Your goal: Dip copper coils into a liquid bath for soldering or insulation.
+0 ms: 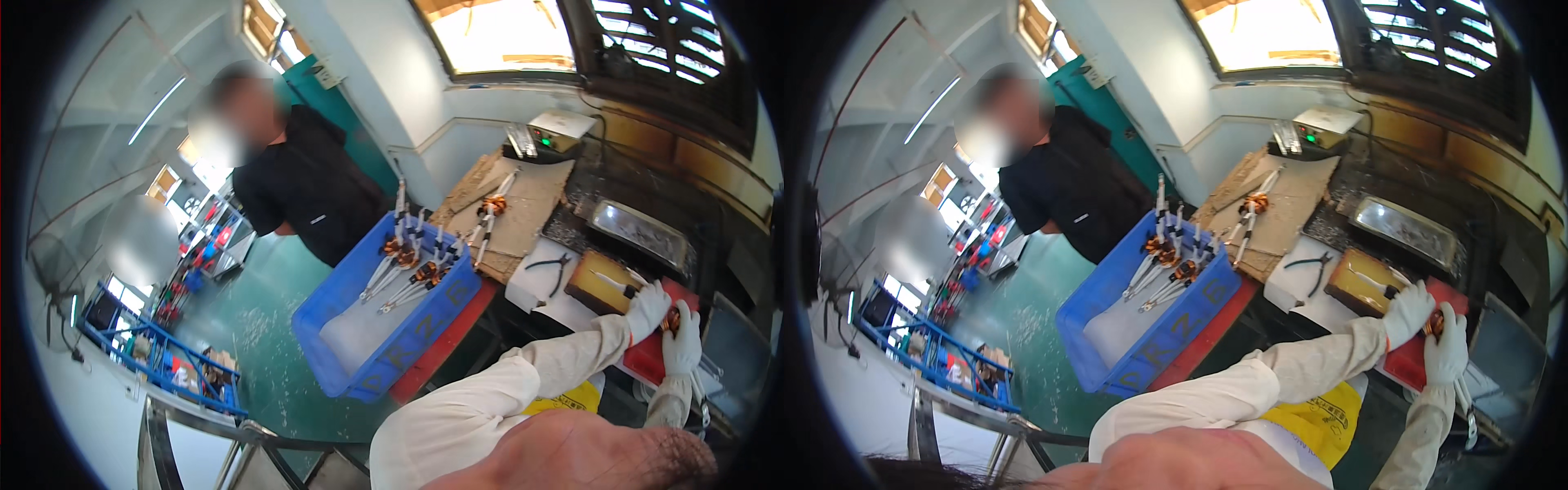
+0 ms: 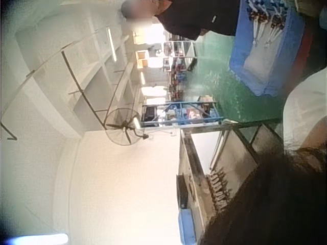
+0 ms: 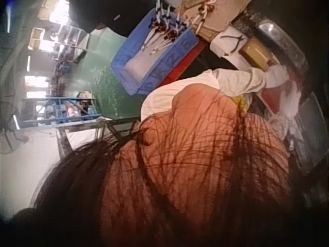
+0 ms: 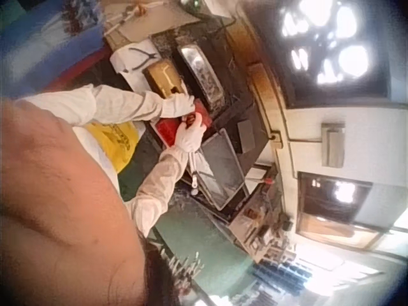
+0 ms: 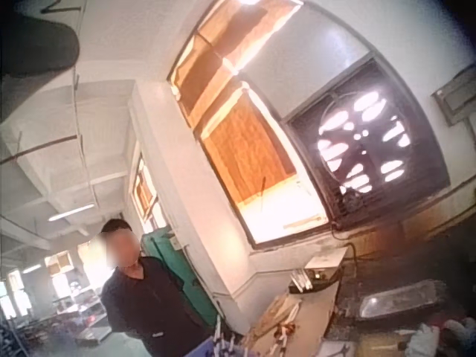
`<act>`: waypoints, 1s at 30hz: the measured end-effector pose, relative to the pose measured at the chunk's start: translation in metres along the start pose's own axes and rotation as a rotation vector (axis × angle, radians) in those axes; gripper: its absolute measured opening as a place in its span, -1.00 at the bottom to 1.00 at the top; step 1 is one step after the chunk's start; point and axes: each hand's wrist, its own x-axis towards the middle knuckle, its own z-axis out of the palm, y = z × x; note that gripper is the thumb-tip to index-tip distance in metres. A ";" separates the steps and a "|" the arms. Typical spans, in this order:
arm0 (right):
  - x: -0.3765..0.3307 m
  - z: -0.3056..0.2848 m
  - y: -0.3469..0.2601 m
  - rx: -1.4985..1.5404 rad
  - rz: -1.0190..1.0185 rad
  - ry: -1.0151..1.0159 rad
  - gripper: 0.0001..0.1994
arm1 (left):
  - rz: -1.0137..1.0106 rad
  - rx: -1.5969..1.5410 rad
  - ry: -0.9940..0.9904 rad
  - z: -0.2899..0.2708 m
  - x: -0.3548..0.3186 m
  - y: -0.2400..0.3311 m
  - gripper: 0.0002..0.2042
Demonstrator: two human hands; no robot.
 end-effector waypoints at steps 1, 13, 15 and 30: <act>-0.001 0.004 -0.003 0.035 -0.008 0.006 -0.36 | -0.028 -0.014 -0.028 0.004 0.000 -0.003 -0.87; -0.003 0.006 0.009 0.009 -0.011 -0.027 -0.34 | 0.017 -0.015 -0.061 0.017 -0.001 0.001 -0.79; 0.000 0.010 0.007 -0.003 -0.012 -0.014 -0.33 | 0.035 -0.002 0.016 0.019 0.000 -0.005 -0.80; -0.003 0.009 0.008 0.021 0.014 -0.026 -0.32 | 0.016 -0.004 -0.050 0.014 -0.001 -0.001 -0.85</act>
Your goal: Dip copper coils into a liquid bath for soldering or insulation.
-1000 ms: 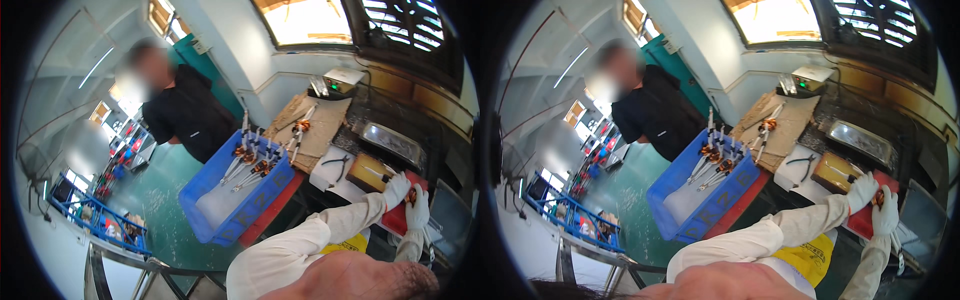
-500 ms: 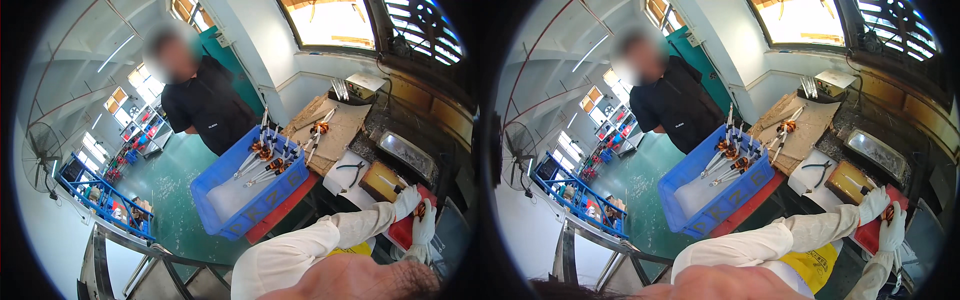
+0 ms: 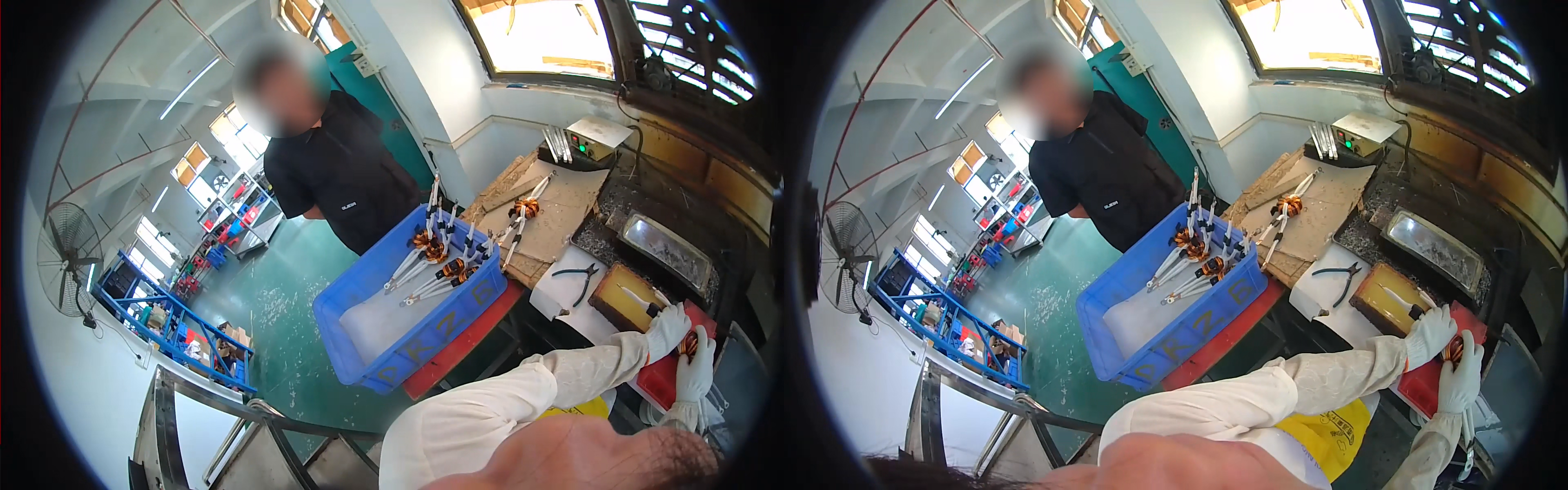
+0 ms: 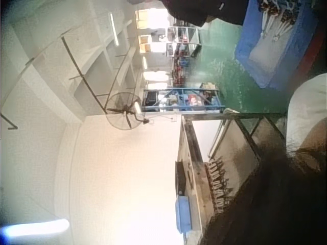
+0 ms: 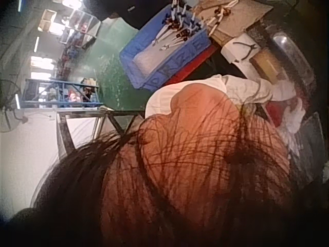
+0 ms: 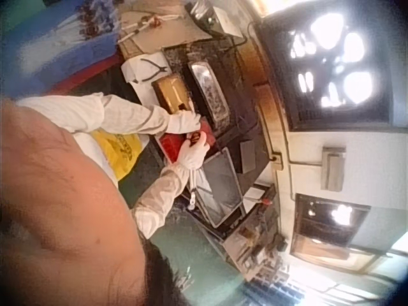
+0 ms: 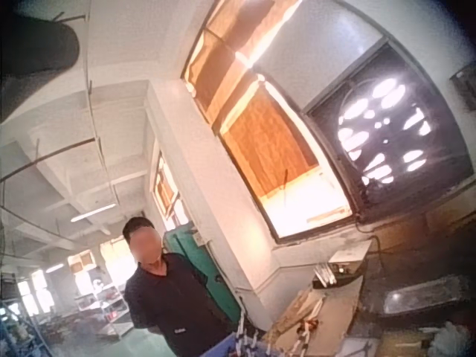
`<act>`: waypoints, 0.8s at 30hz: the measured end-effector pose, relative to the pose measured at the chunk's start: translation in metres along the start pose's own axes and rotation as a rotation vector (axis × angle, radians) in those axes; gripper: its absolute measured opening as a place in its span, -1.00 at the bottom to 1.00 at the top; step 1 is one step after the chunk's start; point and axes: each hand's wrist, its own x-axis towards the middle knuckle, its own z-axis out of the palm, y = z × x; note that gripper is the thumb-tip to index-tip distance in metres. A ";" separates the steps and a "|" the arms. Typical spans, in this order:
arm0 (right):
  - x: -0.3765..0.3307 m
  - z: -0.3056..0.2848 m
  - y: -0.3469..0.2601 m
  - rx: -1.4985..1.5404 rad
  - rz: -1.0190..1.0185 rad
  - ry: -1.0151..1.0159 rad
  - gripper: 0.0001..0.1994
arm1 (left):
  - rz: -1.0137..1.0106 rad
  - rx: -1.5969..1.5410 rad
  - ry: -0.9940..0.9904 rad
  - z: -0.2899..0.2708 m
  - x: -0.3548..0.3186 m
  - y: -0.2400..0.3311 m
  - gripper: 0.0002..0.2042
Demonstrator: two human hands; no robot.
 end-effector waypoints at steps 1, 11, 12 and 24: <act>0.000 0.000 0.000 -0.010 0.001 -0.001 -0.32 | 0.001 -0.002 0.000 0.001 0.000 0.000 -0.85; 0.000 0.003 0.003 -0.033 0.006 0.003 -0.33 | -0.054 -0.052 -0.011 0.002 -0.002 0.000 -0.81; 0.000 0.003 0.000 -0.022 0.001 0.005 -0.33 | -0.040 -0.022 0.030 0.002 -0.002 -0.001 -0.80; 0.003 -0.004 -0.007 -0.030 0.021 -0.020 -0.35 | -0.007 -0.075 -0.078 0.000 0.002 -0.003 -0.82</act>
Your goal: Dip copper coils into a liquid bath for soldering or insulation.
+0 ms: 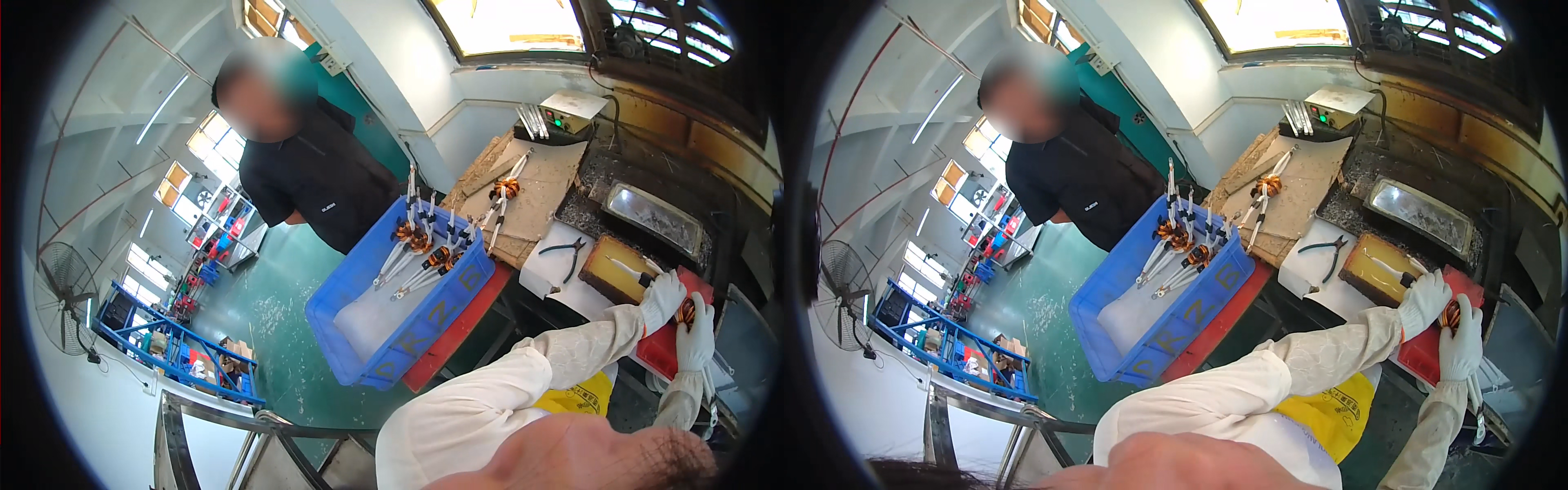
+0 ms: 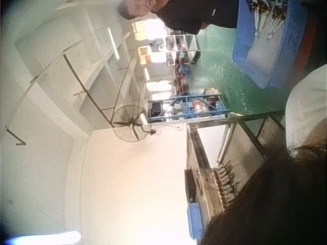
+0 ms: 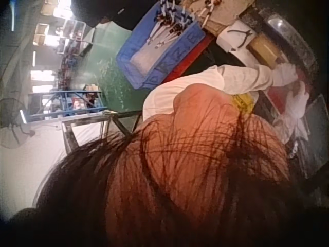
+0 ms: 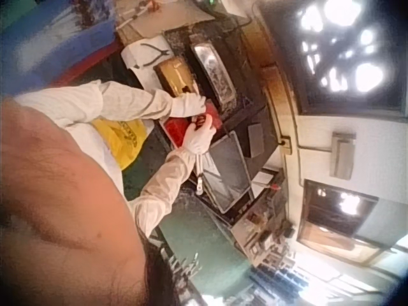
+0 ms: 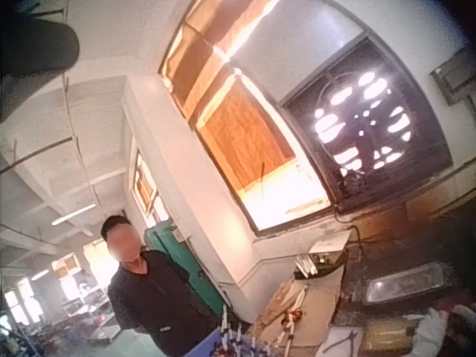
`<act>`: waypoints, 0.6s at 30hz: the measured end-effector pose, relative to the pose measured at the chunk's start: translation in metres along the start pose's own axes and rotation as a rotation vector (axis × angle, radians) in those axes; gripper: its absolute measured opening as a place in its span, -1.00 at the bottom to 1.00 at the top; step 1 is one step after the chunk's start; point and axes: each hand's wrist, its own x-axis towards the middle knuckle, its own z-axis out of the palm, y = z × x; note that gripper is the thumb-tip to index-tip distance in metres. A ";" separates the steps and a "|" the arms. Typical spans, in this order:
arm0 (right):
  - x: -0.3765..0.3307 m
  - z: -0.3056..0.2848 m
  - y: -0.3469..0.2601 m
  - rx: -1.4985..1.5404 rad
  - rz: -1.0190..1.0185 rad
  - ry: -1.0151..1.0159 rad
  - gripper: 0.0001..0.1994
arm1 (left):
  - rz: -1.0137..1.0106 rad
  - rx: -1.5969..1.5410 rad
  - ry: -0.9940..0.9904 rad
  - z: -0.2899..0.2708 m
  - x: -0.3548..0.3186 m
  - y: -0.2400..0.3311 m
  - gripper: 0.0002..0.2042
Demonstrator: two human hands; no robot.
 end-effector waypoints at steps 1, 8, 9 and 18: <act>0.000 0.000 0.001 0.000 0.004 0.000 -0.35 | 0.003 0.000 -0.002 0.000 0.000 0.001 -0.82; -0.001 0.001 0.005 0.009 -0.029 0.021 -0.34 | 0.042 0.085 0.079 -0.002 -0.003 0.001 -0.82; -0.001 -0.001 0.005 0.005 -0.034 0.024 -0.33 | 0.049 0.094 0.091 -0.003 -0.002 0.001 -0.82; 0.000 0.000 0.005 -0.016 0.002 -0.017 -0.36 | 0.034 0.019 0.096 -0.015 -0.007 0.000 -0.85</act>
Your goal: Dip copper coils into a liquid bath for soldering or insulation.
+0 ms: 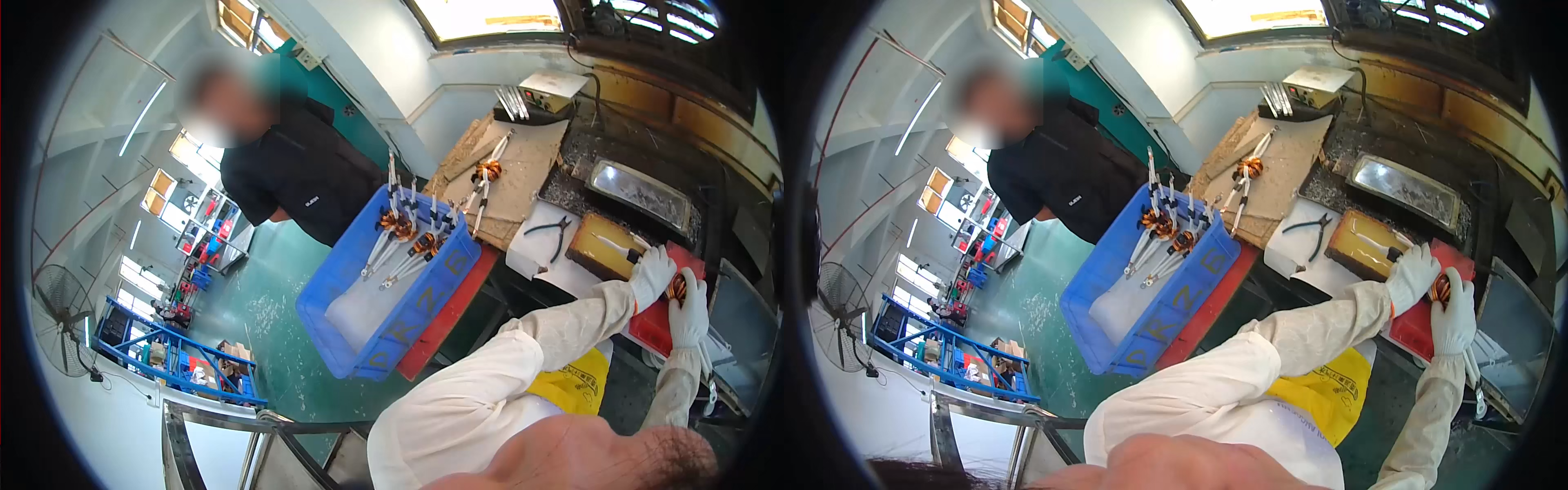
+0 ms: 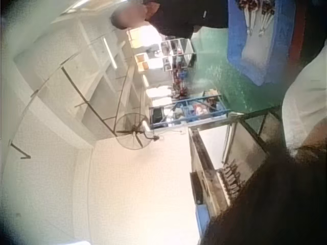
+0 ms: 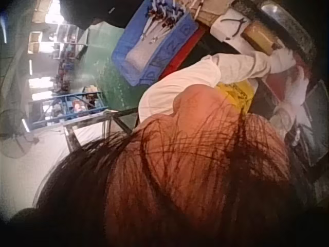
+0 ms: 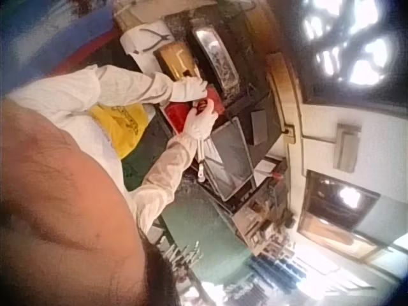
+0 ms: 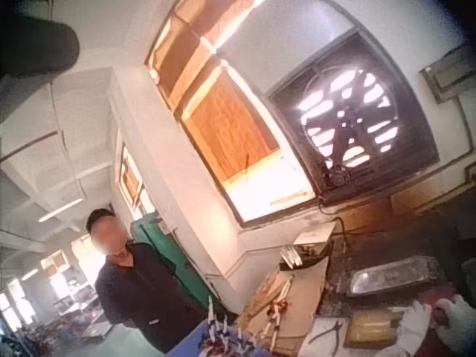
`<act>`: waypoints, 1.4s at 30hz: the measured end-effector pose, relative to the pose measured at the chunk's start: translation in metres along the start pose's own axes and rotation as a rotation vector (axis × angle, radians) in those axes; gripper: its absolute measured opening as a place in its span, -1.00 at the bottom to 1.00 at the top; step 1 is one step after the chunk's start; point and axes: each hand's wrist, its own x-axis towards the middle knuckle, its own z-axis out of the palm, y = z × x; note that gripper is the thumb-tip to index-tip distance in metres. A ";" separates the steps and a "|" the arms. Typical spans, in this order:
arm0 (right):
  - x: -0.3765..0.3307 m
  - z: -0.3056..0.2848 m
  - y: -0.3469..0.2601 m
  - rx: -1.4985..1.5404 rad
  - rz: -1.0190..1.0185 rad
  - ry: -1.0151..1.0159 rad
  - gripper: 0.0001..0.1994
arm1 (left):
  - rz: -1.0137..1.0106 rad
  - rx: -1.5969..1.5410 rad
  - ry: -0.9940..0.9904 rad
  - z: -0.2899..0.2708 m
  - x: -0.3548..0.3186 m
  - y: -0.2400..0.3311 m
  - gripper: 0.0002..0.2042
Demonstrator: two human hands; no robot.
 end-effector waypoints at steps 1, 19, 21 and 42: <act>0.002 0.001 0.000 0.007 -0.010 -0.002 -0.36 | -0.018 -0.004 0.039 0.002 0.000 -0.001 -0.85; 0.004 0.000 -0.006 0.058 0.003 -0.084 -0.39 | 0.061 -0.073 -0.068 -0.010 -0.004 -0.008 -0.89; 0.008 -0.006 -0.019 0.005 0.010 -0.087 -0.40 | 0.064 -0.077 -0.024 -0.005 -0.002 -0.016 -0.89; 0.011 -0.012 -0.020 -0.089 0.054 -0.138 -0.44 | -0.019 -0.147 0.072 -0.003 -0.005 -0.011 -0.86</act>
